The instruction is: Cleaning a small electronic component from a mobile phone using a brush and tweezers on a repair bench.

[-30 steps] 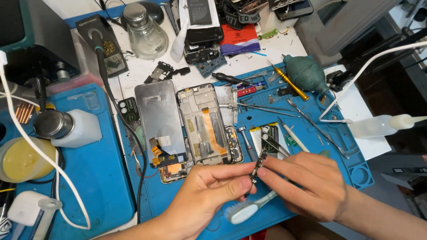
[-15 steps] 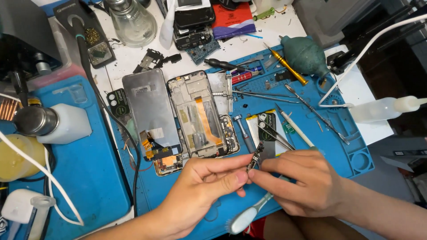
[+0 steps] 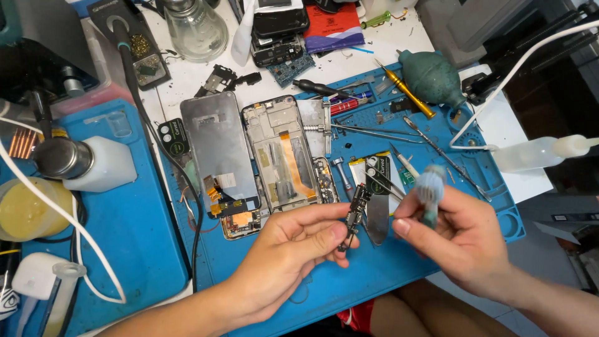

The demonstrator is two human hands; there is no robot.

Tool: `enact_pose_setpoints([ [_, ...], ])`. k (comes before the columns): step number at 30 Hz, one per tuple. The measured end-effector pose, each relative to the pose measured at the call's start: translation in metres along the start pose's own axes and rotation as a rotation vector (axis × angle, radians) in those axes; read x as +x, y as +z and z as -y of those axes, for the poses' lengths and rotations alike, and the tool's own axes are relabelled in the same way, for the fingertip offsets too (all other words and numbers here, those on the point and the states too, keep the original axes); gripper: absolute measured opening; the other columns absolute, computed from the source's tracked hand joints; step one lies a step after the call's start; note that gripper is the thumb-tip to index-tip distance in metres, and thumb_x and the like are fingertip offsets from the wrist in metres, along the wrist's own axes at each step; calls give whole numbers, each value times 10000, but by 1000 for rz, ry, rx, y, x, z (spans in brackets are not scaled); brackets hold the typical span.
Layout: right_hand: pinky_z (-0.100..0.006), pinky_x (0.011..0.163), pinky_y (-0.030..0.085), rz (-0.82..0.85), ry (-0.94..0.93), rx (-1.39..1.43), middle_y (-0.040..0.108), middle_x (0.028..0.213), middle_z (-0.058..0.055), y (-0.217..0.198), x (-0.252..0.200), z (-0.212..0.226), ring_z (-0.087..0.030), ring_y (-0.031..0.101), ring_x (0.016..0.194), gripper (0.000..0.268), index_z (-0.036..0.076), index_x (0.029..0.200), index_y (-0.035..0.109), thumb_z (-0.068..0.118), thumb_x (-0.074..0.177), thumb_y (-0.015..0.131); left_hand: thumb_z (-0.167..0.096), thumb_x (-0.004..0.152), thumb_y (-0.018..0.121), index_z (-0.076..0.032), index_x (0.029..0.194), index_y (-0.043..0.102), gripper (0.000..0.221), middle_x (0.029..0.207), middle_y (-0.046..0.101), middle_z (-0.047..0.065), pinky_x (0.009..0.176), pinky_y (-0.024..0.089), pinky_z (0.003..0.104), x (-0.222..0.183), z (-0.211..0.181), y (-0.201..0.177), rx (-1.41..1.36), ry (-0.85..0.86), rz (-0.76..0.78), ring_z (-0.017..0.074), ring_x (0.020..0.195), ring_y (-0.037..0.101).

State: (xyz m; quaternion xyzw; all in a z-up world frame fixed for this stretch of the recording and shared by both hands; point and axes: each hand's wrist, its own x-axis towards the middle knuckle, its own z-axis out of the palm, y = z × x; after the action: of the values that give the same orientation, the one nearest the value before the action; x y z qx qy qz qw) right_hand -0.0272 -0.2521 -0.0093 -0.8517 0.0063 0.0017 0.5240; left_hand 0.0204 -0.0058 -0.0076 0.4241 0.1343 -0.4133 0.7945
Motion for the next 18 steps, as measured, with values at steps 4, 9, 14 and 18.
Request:
enact_pose_setpoints([
  [4, -249, 393, 461, 61, 192, 282, 646, 586, -78, 0, 5, 0, -122, 532, 420, 96, 2, 905, 710, 81, 879, 758, -37, 871, 715, 71, 1376, 674, 519, 969, 768, 252, 747, 617, 373, -1, -1, 1, 22, 9, 9, 286, 903, 738],
  [9, -256, 391, 471, 109, 204, 428, 656, 639, -117, 0, 8, -6, -143, 554, 436, 92, -21, 864, 689, 27, 870, 766, -57, 863, 721, 69, 1379, 672, 533, 974, 765, 256, 746, 616, 367, -2, -3, 2, 30, -3, 6, 283, 900, 736],
  [14, -272, 338, 314, 177, 301, 585, 392, 448, -51, -3, 11, -2, -135, 371, 348, 298, 83, 708, 531, 3, 885, 756, -46, 870, 714, 69, 1376, 664, 522, 976, 760, 248, 755, 616, 364, -2, -2, 1, 22, 11, 12, 279, 918, 740],
  [18, -323, 398, 183, 186, 329, 696, 281, 469, -18, -6, 11, -5, -144, 254, 415, 513, 94, 601, 404, 263, 1064, 543, -76, 867, 723, 58, 1384, 656, 538, 973, 761, 217, 756, 619, 358, 2, 0, -3, 46, 25, 14, 270, 929, 748],
])
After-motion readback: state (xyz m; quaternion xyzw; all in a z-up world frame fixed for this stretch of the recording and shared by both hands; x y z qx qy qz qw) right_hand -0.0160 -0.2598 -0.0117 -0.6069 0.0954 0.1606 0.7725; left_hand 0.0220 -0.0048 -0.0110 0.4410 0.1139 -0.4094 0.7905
